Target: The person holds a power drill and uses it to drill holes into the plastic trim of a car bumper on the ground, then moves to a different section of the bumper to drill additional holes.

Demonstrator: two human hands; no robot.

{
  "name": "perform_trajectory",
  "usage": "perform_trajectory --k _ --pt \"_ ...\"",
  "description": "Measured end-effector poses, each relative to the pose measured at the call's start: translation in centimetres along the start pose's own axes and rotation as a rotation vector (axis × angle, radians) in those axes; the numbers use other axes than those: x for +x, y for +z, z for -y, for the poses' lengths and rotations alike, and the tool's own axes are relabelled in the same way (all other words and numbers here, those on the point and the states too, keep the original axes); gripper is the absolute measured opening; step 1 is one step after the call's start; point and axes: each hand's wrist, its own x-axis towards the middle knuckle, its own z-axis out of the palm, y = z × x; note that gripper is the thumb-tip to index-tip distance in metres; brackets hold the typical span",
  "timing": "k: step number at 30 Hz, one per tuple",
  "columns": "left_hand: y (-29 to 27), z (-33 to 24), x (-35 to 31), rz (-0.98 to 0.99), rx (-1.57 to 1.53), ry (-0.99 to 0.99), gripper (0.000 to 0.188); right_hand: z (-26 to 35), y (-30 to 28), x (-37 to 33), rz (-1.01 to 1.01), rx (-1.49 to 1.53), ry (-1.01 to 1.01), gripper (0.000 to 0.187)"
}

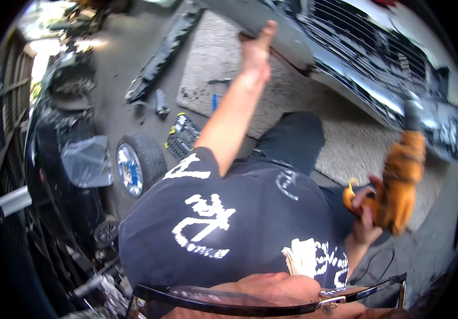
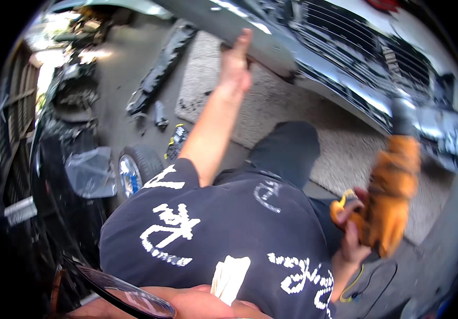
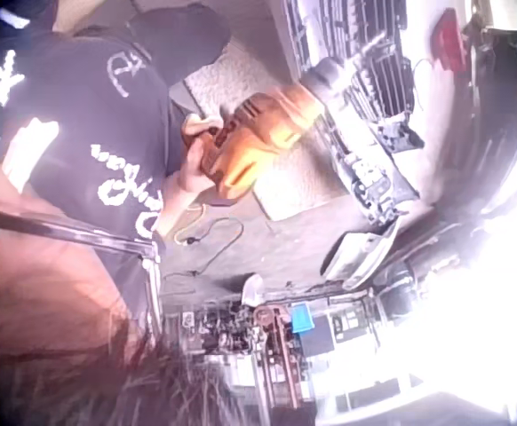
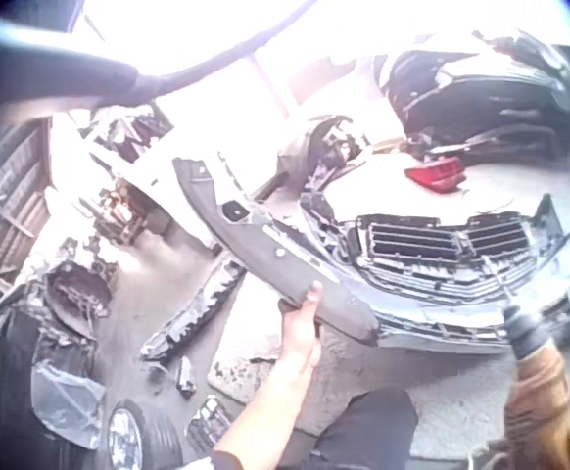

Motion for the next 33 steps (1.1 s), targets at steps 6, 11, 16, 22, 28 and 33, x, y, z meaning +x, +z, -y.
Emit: perform_trajectory --k 6,11,16,22,28,33 --pt "3.8 -0.1 0.0 0.029 -0.026 0.05 0.068 -4.5 3.0 -2.5 0.003 0.034 0.185 0.102" --pt "3.8 0.1 -0.5 0.014 -0.048 0.004 0.069 -3.3 4.9 -2.0 0.029 0.063 0.166 0.103" --pt "3.9 -0.1 -1.4 0.065 -0.053 0.018 0.076 -3.8 5.2 -1.8 0.037 0.021 0.123 0.101" --pt "3.6 -0.3 -1.4 0.066 -0.042 0.014 0.079 -4.2 5.4 -1.4 0.027 0.007 0.094 0.098" --pt "3.5 -0.2 -1.2 0.077 -0.036 0.026 0.077 -4.2 5.4 -0.7 0.022 -0.048 0.072 0.097" --pt "3.5 0.0 -1.2 0.097 -0.021 0.034 0.075 -4.6 5.5 -0.6 0.011 0.012 0.091 0.098"
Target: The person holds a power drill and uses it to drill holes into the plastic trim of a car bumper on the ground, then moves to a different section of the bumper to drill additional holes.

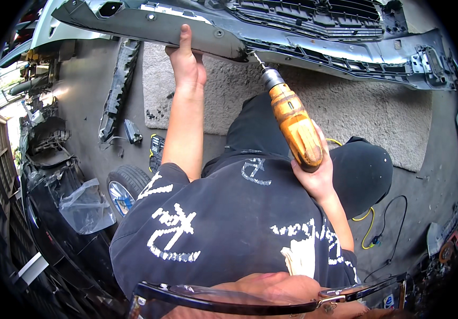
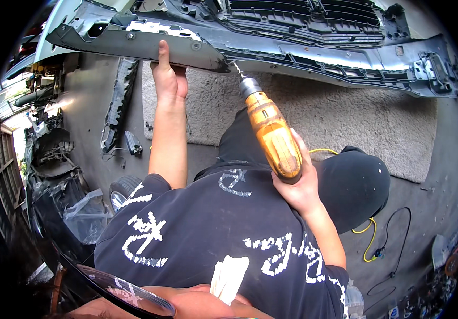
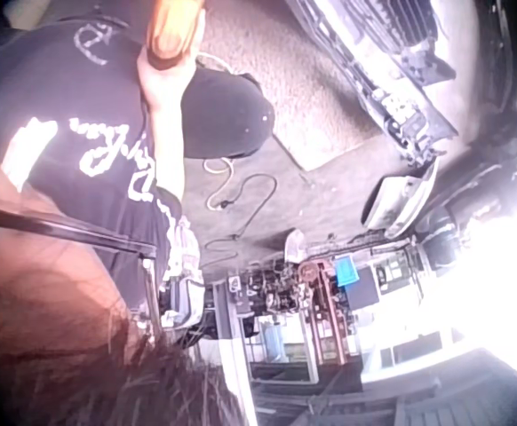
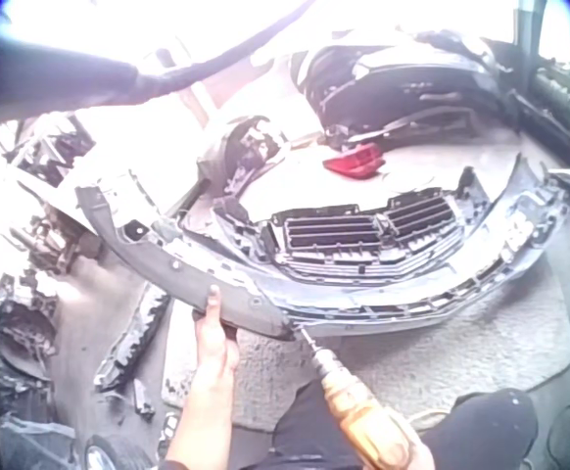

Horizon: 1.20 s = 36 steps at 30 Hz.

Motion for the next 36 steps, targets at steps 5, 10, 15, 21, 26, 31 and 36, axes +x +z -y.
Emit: perform_trajectory --k 5,10,15,21,26,31,36 --pt "0.09 0.03 -0.17 -0.007 -0.002 -0.012 0.074 -0.07 -0.02 0.07 0.007 0.007 0.009 0.098" --pt "-0.01 0.13 0.02 -0.006 -0.012 -0.014 0.073 0.26 0.04 0.18 0.02 -0.037 0.028 0.099" --pt "-0.23 0.27 0.18 -0.009 -0.001 -0.008 0.071 0.29 0.26 0.19 0.021 -0.038 0.022 0.099" --pt "-0.21 0.11 -0.11 -0.012 -0.011 -0.024 0.073 0.02 0.36 0.25 0.01 -0.026 0.013 0.098" --pt "-0.3 0.33 0.07 -0.034 -0.004 -0.024 0.073 0.07 0.4 0.27 0.019 -0.042 0.017 0.098" --pt "-0.39 0.59 0.14 -0.064 0.001 -0.023 0.075 0.11 0.36 0.31 0.038 -0.059 0.029 0.097" --pt "-0.38 0.47 0.2 -0.034 -0.011 -0.021 0.074 0.15 0.57 0.3 0.026 -0.005 0.043 0.098"
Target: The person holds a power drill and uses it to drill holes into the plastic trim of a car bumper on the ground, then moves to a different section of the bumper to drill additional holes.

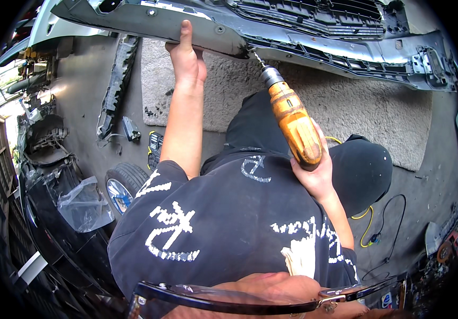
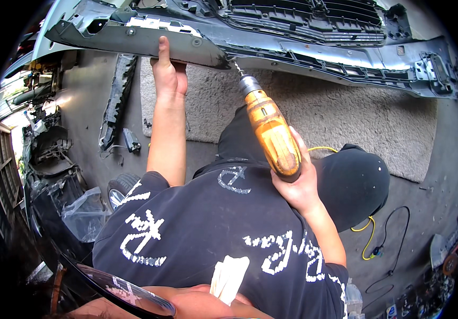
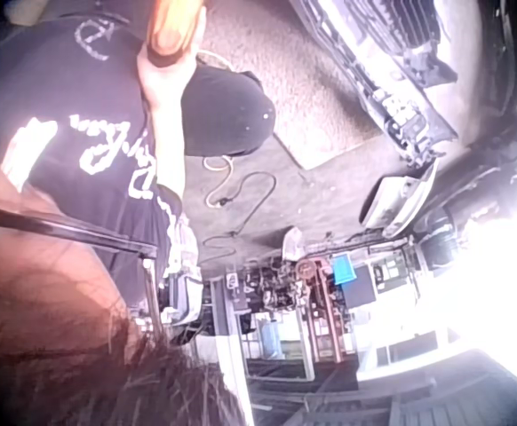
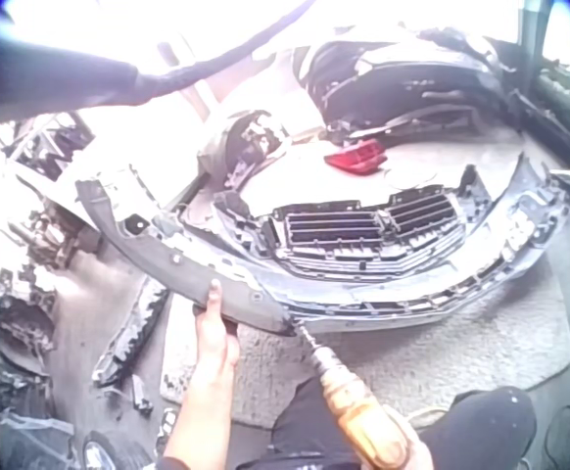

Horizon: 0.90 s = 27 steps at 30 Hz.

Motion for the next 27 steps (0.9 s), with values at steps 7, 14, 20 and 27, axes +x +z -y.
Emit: perform_trajectory --k 7,14,20,27 --pt "-0.2 0.1 0.2 -0.007 0.02 0.01 0.075 0.3 0.1 0.0 0.005 -0.016 0.011 0.098" --pt "-0.2 -0.1 0.0 -0.029 0.016 -0.009 0.073 0.4 0.2 0.1 -0.01 -0.021 -0.013 0.097" --pt "0.1 0.1 -0.1 -0.04 0.009 -0.018 0.074 -0.2 0.1 0.2 0.01 -0.077 -0.041 0.099" --pt "-0.1 0.5 0.2 -0.031 0.002 -0.019 0.074 -0.6 0.0 0.1 0.03 -0.142 -0.056 0.103"
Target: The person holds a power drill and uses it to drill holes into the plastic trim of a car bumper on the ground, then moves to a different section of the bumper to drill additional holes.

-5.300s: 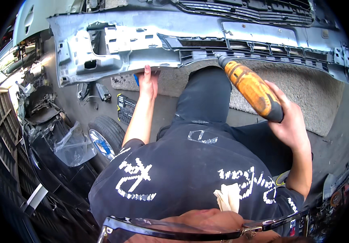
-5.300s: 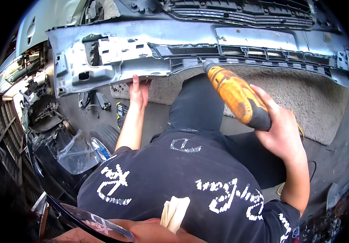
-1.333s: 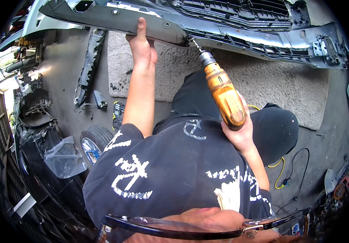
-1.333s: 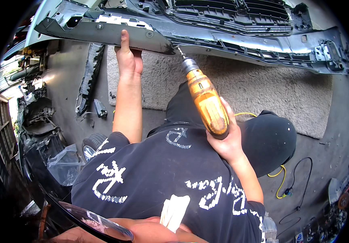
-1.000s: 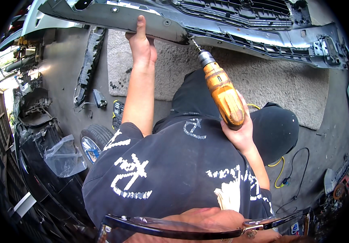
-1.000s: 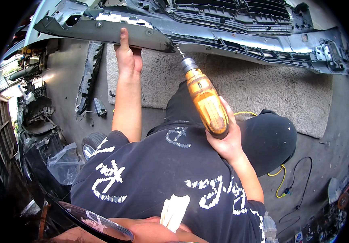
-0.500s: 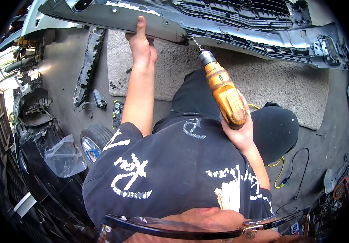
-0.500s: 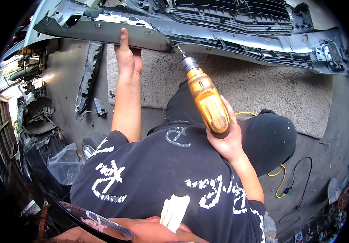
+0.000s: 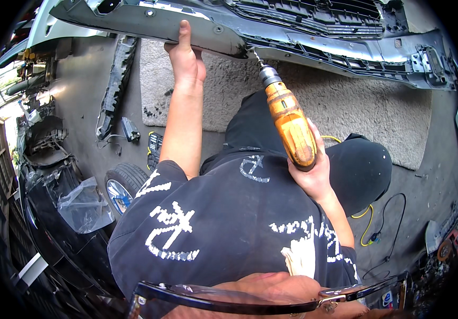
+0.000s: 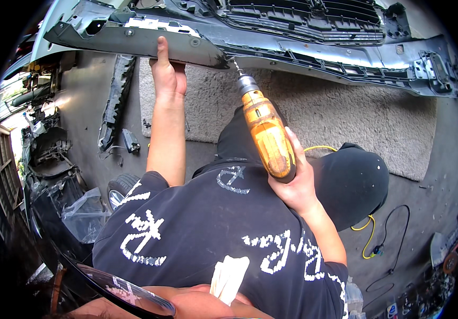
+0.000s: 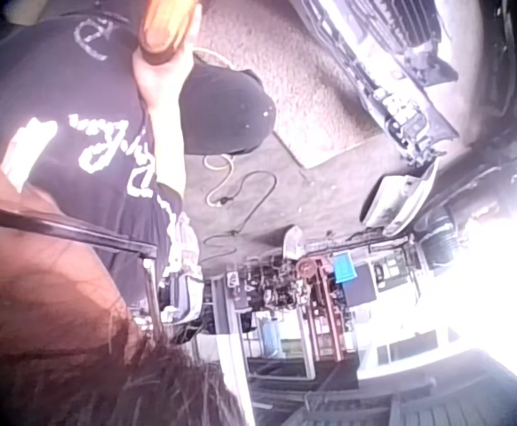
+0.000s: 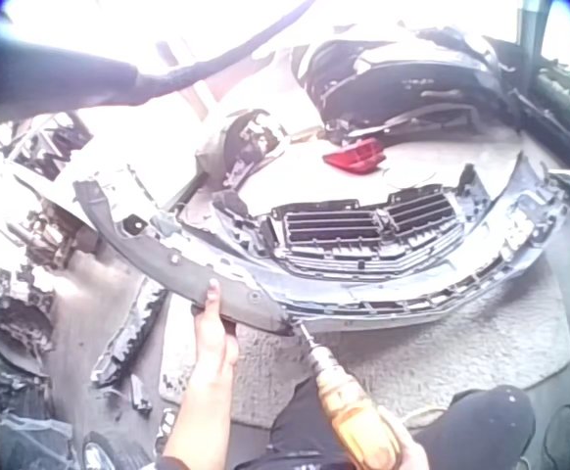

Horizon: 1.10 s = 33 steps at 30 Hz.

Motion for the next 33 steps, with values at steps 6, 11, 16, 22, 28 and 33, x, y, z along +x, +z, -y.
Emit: perform_trajectory --k 6,11,16,22,28,33 --pt "-0.1 0.1 -0.1 0.004 0.023 0.002 0.075 0.1 0.2 0.0 0.001 -0.027 -0.035 0.103" --pt "-0.3 0.2 0.0 -0.026 0.028 0.001 0.077 0.0 0.1 -0.2 -0.009 -0.024 -0.045 0.103" --pt "0.1 -0.1 -0.2 -0.028 0.024 0.003 0.077 0.2 0.0 -0.2 -0.01 -0.028 -0.022 0.102" --pt "-0.1 0.1 -0.3 -0.021 0.027 0.005 0.072 0.3 -0.1 -0.1 -0.003 -0.044 -0.027 0.101" --pt "-0.3 0.3 -0.1 0.009 0.021 0.008 0.07 0.6 0.0 0.1 0.008 0.0 -0.012 0.102" --pt "0.1 -0.1 -0.4 0.003 0.018 0.0 0.071 1.3 0.4 0.4 -0.031 -0.116 0.0 0.098"
